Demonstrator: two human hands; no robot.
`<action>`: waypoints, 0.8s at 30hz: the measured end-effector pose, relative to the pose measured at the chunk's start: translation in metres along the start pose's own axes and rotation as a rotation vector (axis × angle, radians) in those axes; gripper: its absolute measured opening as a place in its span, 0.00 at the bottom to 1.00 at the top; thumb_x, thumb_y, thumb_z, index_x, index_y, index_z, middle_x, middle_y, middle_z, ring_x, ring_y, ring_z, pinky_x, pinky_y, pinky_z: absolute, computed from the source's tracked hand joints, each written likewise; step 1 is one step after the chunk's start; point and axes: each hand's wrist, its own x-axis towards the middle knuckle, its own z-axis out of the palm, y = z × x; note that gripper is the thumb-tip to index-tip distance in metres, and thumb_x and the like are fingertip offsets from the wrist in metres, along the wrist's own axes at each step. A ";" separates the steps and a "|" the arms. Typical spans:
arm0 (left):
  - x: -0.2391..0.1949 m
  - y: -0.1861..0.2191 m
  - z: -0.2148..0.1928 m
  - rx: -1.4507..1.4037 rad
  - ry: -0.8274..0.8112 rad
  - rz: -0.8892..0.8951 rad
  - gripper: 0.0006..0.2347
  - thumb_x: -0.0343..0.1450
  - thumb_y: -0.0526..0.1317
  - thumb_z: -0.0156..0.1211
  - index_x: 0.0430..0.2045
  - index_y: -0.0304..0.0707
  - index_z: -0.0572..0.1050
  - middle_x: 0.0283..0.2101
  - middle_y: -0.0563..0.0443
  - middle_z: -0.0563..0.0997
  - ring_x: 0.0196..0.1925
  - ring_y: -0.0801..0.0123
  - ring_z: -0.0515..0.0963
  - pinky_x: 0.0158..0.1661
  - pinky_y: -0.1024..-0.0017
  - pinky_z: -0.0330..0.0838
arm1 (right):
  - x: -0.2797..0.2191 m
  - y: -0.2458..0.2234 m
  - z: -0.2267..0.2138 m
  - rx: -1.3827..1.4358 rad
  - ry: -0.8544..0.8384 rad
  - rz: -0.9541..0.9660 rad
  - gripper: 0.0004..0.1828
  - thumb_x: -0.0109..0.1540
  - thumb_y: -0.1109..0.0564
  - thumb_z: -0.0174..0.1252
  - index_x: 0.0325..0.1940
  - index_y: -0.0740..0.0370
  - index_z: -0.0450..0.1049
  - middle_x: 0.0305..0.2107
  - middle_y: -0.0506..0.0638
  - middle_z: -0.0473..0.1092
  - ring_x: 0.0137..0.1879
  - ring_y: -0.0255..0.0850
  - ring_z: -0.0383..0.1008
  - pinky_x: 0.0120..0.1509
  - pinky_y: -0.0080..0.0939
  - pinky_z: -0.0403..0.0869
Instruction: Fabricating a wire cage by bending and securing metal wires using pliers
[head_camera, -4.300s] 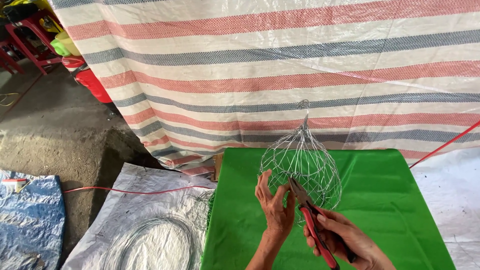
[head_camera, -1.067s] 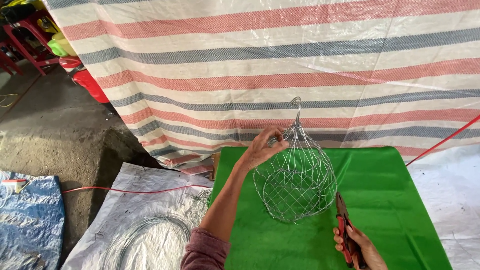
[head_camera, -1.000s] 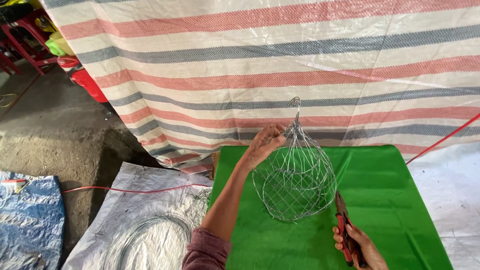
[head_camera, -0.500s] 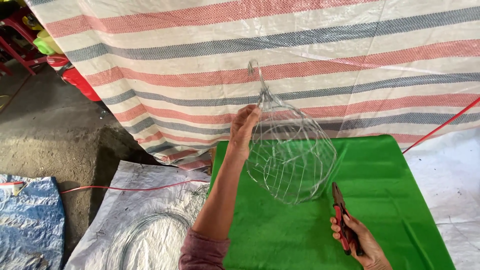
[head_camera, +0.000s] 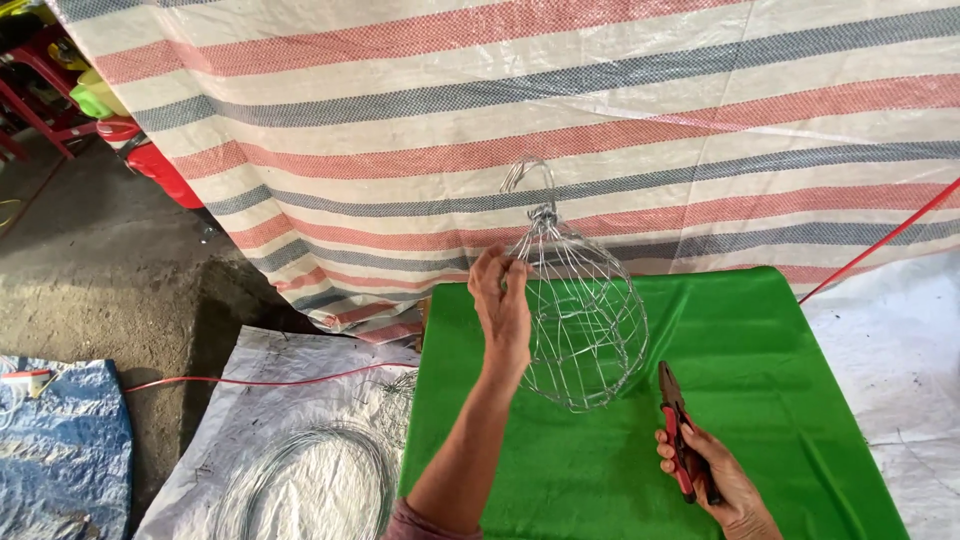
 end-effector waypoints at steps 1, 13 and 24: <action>-0.004 -0.001 0.002 0.000 -0.002 0.001 0.10 0.72 0.48 0.53 0.31 0.45 0.77 0.59 0.54 0.70 0.58 0.64 0.64 0.54 0.59 0.60 | -0.001 0.000 0.002 0.001 0.000 -0.002 0.22 0.67 0.58 0.52 0.64 0.71 0.68 0.40 0.63 0.73 0.37 0.43 0.72 0.36 0.41 0.76; -0.041 -0.019 0.000 0.244 0.016 0.079 0.13 0.75 0.50 0.48 0.41 0.45 0.76 0.62 0.51 0.69 0.63 0.59 0.65 0.57 0.54 0.58 | -0.002 -0.001 0.004 -0.065 0.007 0.013 0.23 0.65 0.60 0.55 0.65 0.69 0.68 0.41 0.63 0.73 0.38 0.45 0.73 0.36 0.43 0.76; -0.117 -0.052 -0.031 0.545 0.074 0.526 0.12 0.71 0.52 0.55 0.29 0.46 0.78 0.68 0.42 0.61 0.73 0.47 0.55 0.68 0.40 0.47 | -0.081 -0.043 0.133 -0.357 -0.155 0.133 0.29 0.63 0.62 0.51 0.69 0.71 0.65 0.38 0.72 0.78 0.38 0.62 0.83 0.37 0.63 0.84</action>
